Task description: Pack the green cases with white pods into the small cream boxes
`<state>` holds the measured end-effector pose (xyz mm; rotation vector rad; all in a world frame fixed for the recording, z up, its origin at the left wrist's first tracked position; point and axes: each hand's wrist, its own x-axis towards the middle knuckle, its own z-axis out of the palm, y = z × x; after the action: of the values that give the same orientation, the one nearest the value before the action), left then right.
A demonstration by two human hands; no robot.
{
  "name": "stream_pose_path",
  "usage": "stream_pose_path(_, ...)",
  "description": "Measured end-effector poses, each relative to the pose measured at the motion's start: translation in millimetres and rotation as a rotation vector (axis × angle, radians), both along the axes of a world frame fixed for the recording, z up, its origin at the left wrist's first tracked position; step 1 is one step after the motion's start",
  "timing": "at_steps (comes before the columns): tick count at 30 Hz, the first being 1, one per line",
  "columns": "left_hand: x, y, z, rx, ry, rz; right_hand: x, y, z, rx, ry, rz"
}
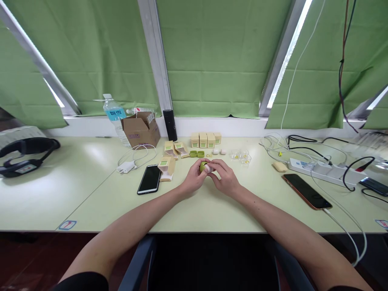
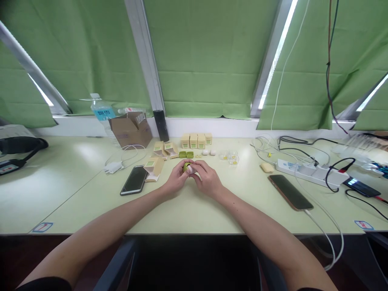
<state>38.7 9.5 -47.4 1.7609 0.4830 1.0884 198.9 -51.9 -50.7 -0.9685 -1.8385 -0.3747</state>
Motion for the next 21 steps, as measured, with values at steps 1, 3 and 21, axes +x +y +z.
stream_pose_path(1, 0.4, -0.7, 0.2, 0.0, -0.003, 0.01, -0.2, 0.4, -0.5, -0.003, 0.002, -0.003)
stream_pose_path(3, 1.1, -1.9, 0.2, 0.01, 0.0, 0.035, -0.6, 0.8, -1.3, -0.002, -0.002, 0.0)
stream_pose_path(21, -2.6, -7.9, 4.9, -0.215, -0.081, -0.193, -0.4, 0.4, -1.5, 0.034, -0.081, -0.059)
